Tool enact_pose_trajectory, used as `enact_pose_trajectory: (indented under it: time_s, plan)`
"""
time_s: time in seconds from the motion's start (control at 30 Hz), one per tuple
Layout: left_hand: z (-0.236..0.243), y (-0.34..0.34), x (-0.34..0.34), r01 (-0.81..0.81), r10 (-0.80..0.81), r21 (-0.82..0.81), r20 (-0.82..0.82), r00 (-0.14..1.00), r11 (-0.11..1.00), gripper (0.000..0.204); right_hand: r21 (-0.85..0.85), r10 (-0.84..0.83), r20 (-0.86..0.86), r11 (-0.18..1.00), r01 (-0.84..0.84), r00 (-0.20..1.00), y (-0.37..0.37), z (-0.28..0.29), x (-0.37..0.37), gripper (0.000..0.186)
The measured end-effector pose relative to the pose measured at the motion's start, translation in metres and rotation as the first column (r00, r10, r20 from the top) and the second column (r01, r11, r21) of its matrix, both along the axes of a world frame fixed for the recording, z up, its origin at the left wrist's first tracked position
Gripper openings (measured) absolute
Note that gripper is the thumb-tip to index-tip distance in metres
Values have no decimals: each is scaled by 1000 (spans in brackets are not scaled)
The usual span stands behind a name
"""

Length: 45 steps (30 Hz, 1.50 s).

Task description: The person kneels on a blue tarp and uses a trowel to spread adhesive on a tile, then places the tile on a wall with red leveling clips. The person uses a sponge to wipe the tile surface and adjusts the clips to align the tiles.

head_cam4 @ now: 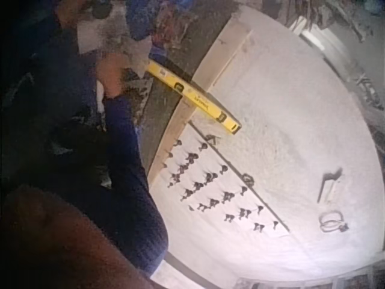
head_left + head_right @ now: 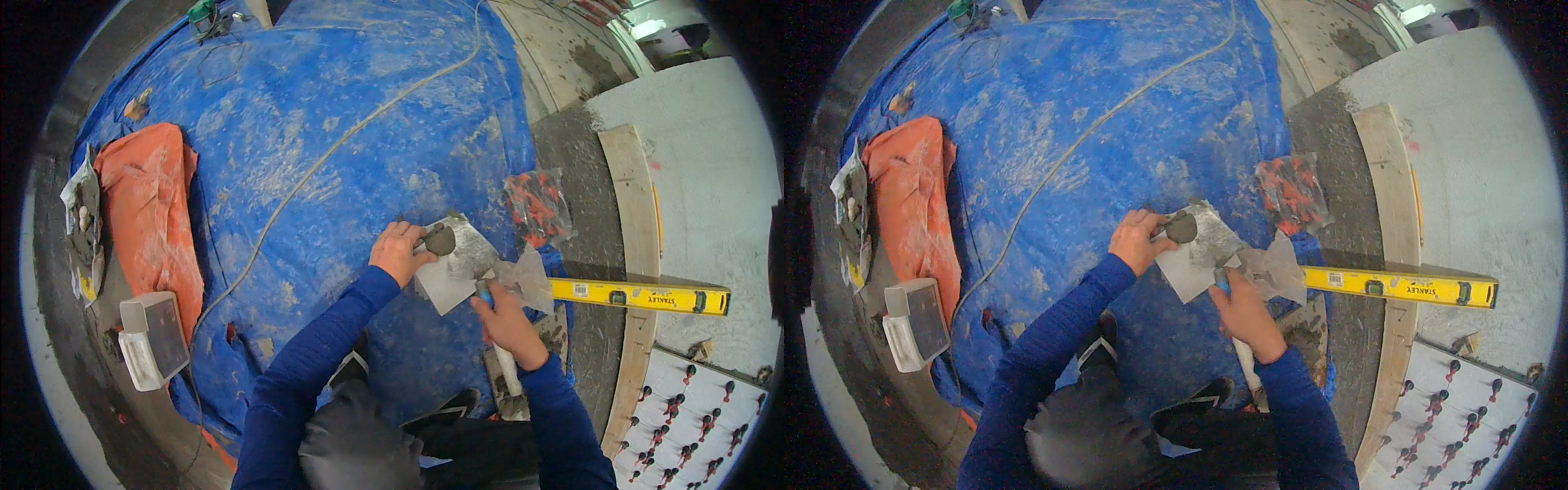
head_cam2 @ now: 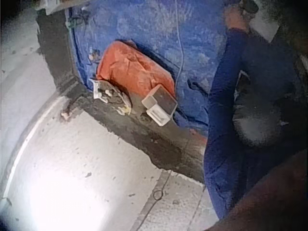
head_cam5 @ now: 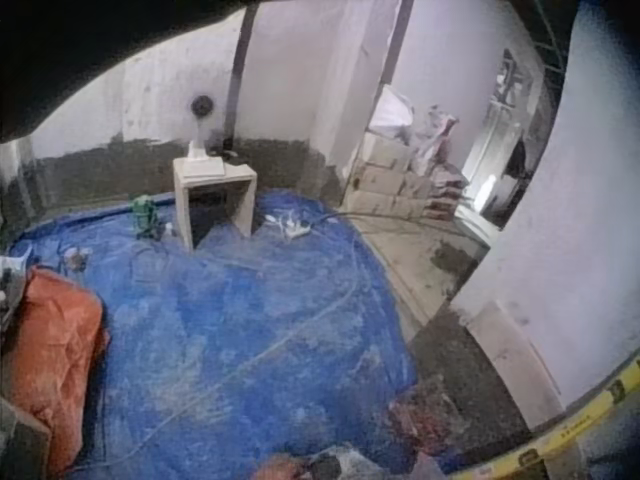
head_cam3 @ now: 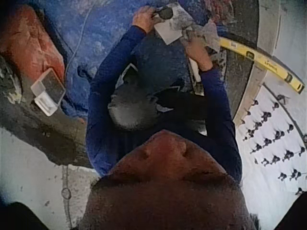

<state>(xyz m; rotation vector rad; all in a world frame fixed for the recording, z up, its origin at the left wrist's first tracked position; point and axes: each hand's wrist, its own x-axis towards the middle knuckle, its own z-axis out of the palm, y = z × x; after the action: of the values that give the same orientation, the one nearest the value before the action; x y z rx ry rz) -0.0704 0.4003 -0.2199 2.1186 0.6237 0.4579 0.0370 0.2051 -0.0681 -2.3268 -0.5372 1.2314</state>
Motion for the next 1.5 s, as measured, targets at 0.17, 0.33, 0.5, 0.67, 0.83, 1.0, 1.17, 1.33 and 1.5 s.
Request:
enact_pose_trajectory:
  time_s: [0.17,0.33,0.5,0.67,0.83,1.0,1.17,1.33,1.5]
  plan:
    - [11,15,-6,5,-6,-64,-10,1000,998,43,53,-103,-312,991,126,945,16,-2,-18,42]
    - [73,36,-44,-39,39,0,-64,997,999,41,204,-126,-653,920,333,747,20,-8,-39,44]
    - [145,40,-69,-162,182,-159,117,976,974,32,200,-179,-833,785,586,523,-6,12,-44,49]
    - [100,69,-45,29,9,-165,224,975,986,27,348,-250,-761,623,701,599,-73,60,-32,59]
    - [0,63,21,401,-397,-101,59,916,911,38,398,-366,-649,584,707,667,-144,88,-25,55]
    - [-37,65,65,605,-604,-18,-101,791,796,49,406,-404,-603,586,701,688,-171,89,-27,55]
    - [-40,69,66,646,-657,-140,-44,753,750,51,379,-487,-586,541,751,647,-168,88,-30,50]
    - [-35,71,56,639,-638,-83,43,769,765,47,347,-527,-576,534,771,625,-160,85,-29,51]
    - [-20,81,41,661,-669,-120,-30,743,740,39,361,-497,-554,580,731,668,-154,84,-25,54]
